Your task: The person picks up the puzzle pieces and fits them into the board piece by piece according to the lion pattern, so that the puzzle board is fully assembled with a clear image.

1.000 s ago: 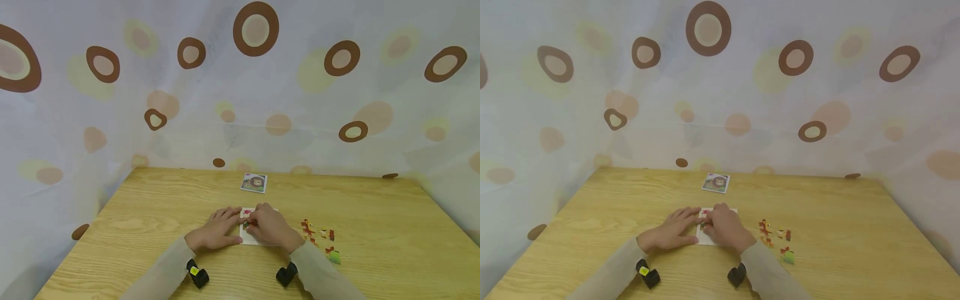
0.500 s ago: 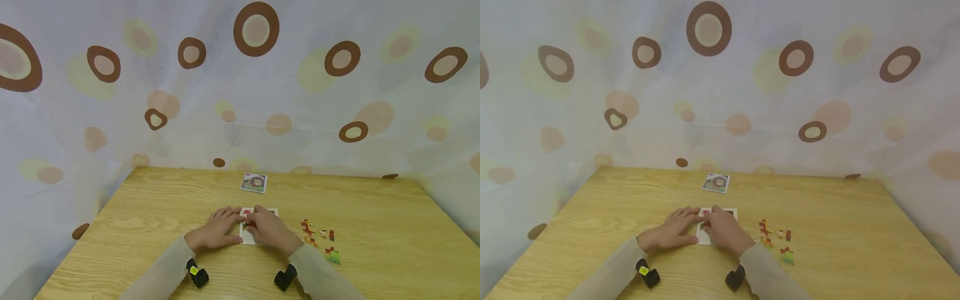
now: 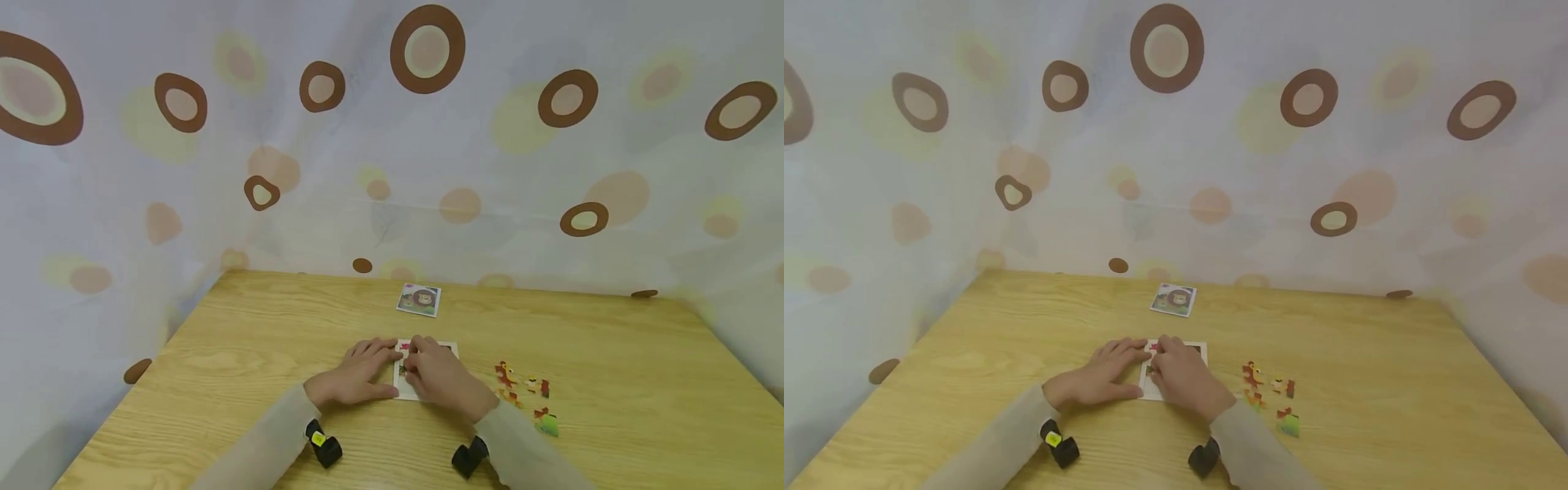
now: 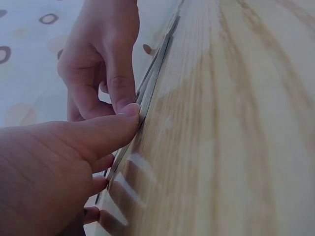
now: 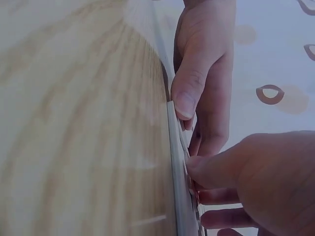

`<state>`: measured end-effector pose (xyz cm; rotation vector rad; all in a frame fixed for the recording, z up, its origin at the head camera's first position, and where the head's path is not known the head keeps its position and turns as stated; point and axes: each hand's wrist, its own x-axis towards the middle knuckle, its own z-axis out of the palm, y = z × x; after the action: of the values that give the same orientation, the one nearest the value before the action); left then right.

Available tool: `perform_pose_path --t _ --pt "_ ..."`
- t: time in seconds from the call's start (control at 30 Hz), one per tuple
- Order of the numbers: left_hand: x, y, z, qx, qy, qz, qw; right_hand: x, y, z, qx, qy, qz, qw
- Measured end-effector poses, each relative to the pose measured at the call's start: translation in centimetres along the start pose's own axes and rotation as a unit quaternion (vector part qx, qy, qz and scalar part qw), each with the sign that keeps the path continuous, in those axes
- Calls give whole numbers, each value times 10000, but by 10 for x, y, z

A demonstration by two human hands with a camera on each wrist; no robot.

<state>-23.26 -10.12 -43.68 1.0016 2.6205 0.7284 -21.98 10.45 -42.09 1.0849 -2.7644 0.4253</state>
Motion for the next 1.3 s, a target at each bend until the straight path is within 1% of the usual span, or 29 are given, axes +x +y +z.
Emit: perform_pose_path --t 0.3,0.4,0.47,0.53,0.63,0.77,1.0,1.13,1.2,1.3 --pt "0 3 -3 170 -23 -57 9998 -5 5 -6 -30 -26 -379 9993" --pt "1 4 -4 241 6 -138 9996 -6 9 -4 38 -35 -409 9991" --pt "2 5 -4 232 8 -182 9996 -7 11 -2 174 -1 -308 9994" --pt "2 7 -4 201 1 -186 9996 -8 13 1 339 66 -172 9993" --pt "1 8 -4 188 -10 -199 9996 -8 14 6 562 271 -60 9980" --pt "0 8 -5 250 7 -265 9993 -4 16 11 599 480 -198 9969" --pt "1 8 -8 454 -58 -254 9986 -2 29 16 1186 741 -292 9898" --pt "1 8 -7 401 -91 -197 9990 -4 32 18 1082 754 -415 9904" --pt "1 8 -5 353 -78 -164 9992 -6 30 18 925 693 -395 9925" --pt "-1 5 -6 329 -11 -159 9993 -3 26 16 685 609 -346 9952"
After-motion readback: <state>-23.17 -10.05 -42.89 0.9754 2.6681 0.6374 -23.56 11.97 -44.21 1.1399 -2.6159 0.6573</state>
